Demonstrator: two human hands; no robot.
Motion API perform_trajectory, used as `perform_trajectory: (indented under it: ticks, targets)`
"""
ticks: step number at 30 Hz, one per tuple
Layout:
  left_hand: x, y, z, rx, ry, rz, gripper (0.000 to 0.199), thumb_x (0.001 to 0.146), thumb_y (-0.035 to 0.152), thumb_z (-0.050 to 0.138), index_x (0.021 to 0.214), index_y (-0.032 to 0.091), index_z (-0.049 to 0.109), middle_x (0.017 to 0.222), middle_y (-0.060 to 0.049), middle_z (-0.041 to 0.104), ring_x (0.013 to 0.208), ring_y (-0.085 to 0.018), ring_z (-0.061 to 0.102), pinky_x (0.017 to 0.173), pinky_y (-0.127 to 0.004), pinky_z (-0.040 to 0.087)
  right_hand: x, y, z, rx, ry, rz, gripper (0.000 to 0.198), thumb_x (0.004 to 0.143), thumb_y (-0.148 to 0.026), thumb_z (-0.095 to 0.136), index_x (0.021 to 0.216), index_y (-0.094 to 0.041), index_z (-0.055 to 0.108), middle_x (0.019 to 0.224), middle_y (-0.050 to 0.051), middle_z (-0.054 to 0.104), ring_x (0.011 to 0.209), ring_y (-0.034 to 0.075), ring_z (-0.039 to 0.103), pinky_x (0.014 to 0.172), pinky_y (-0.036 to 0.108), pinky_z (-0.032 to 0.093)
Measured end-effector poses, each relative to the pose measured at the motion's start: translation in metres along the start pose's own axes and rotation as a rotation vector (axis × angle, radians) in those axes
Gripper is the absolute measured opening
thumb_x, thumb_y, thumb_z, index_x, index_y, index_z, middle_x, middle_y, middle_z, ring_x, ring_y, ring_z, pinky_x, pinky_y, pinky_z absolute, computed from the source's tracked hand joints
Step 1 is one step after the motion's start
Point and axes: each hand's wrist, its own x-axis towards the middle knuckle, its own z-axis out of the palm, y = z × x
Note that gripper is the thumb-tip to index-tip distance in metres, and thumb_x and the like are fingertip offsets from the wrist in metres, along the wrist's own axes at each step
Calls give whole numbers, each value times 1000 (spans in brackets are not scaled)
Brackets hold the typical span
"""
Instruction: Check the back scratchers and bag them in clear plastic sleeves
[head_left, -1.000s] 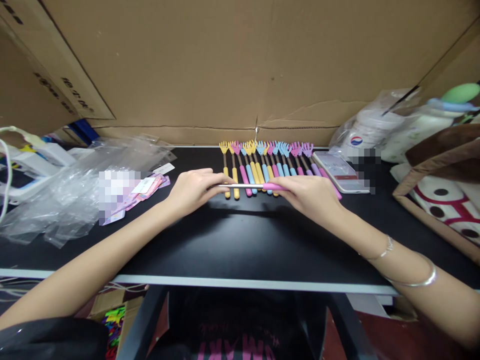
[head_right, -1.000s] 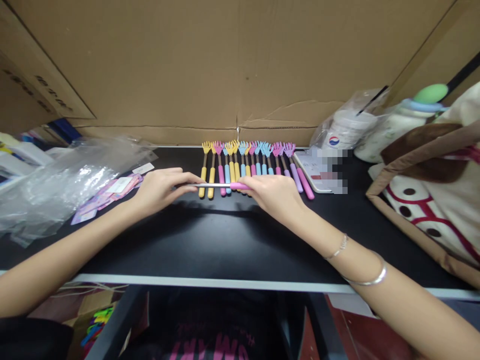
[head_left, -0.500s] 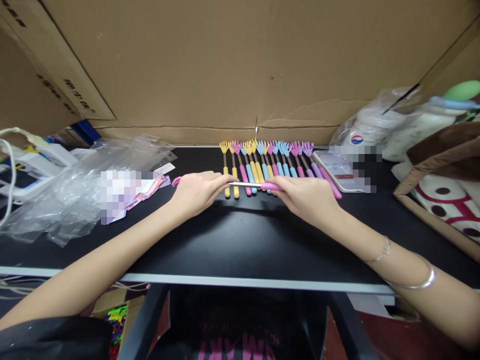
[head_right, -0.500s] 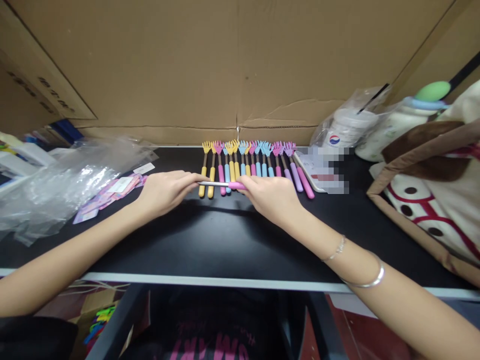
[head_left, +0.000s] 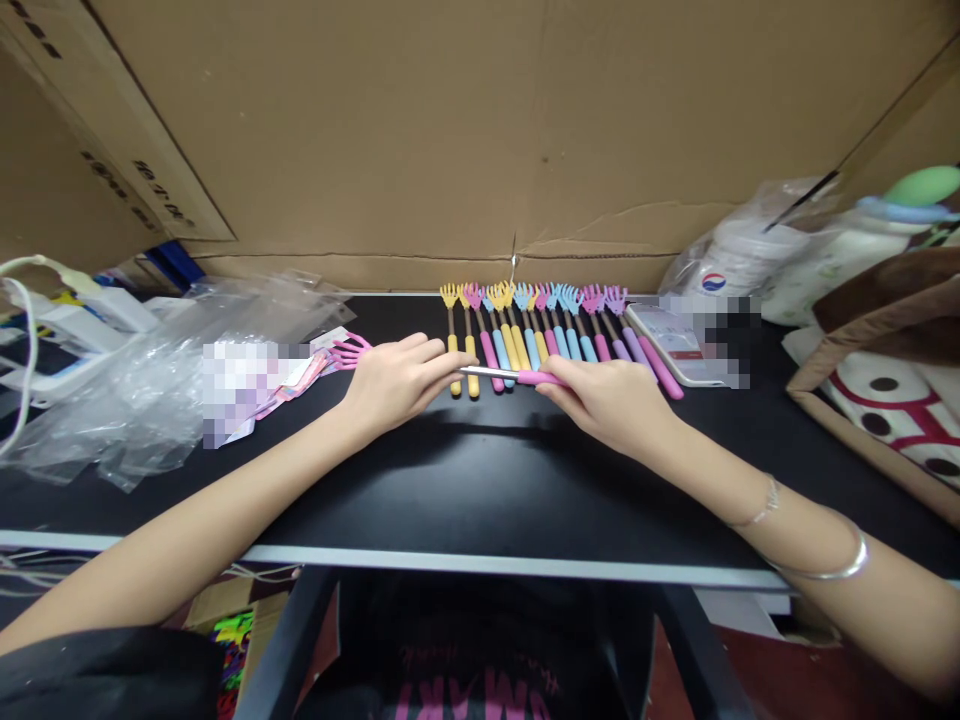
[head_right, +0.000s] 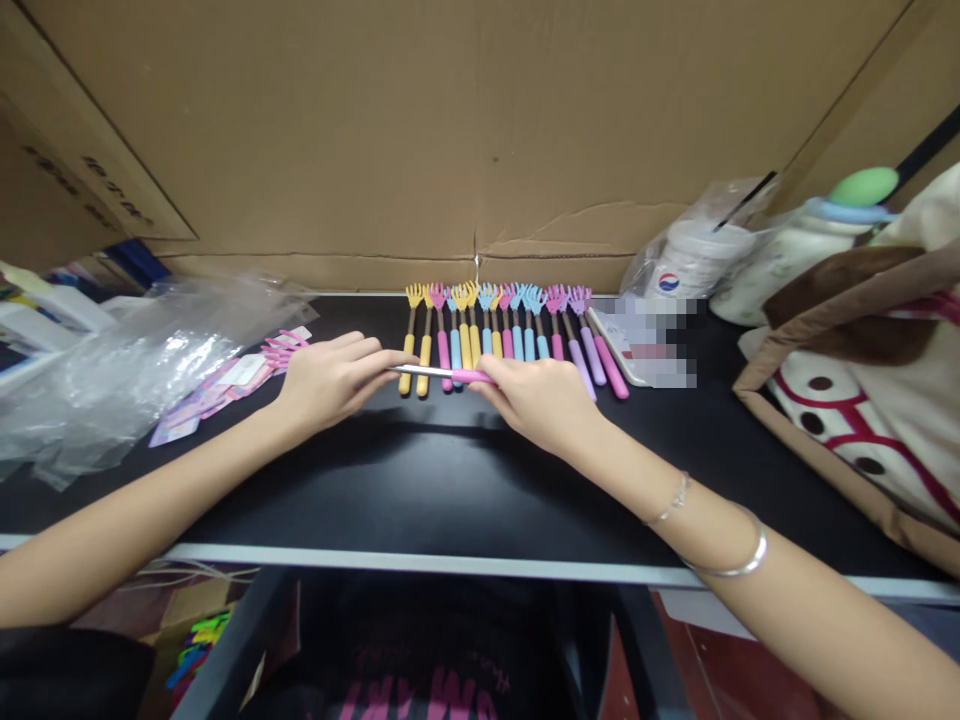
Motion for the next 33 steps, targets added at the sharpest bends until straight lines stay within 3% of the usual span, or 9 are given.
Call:
perform_trajectory:
  ticks: [8, 18, 27, 33]
  targets:
    - [-6, -1, 6, -33, -88, -2, 36, 102, 39, 34, 106, 26, 67, 74, -1, 69, 65, -14, 62, 47, -25, 26, -1, 0, 2, 6, -42, -24, 43, 100, -45, 32, 87, -20, 64, 68, 3, 71, 56, 15, 62, 47, 26, 21]
    - [-5, -2, 7, -212, -318, -84, 32, 101, 39, 34, 111, 27, 62, 96, 1, 75, 76, -15, 70, 52, -20, 36, -2, 1, 9, 40, 11, -76, 39, 100, -43, 38, 93, -19, 68, 83, 5, 74, 69, 14, 64, 52, 25, 30]
    - [-4, 0, 6, -224, -368, -111, 29, 101, 38, 36, 108, 27, 61, 90, 0, 74, 70, -15, 68, 51, -21, 32, -1, -1, 7, 10, 107, -115, 42, 100, -42, 37, 92, -19, 71, 77, 4, 72, 69, 12, 61, 52, 25, 29]
    - [-2, -3, 1, -295, -391, -109, 32, 101, 40, 34, 107, 28, 63, 74, 1, 71, 60, -15, 64, 50, -22, 29, 0, -3, 4, -23, 157, -116, 39, 99, -43, 41, 93, -22, 73, 67, 1, 69, 63, 11, 55, 52, 27, 28]
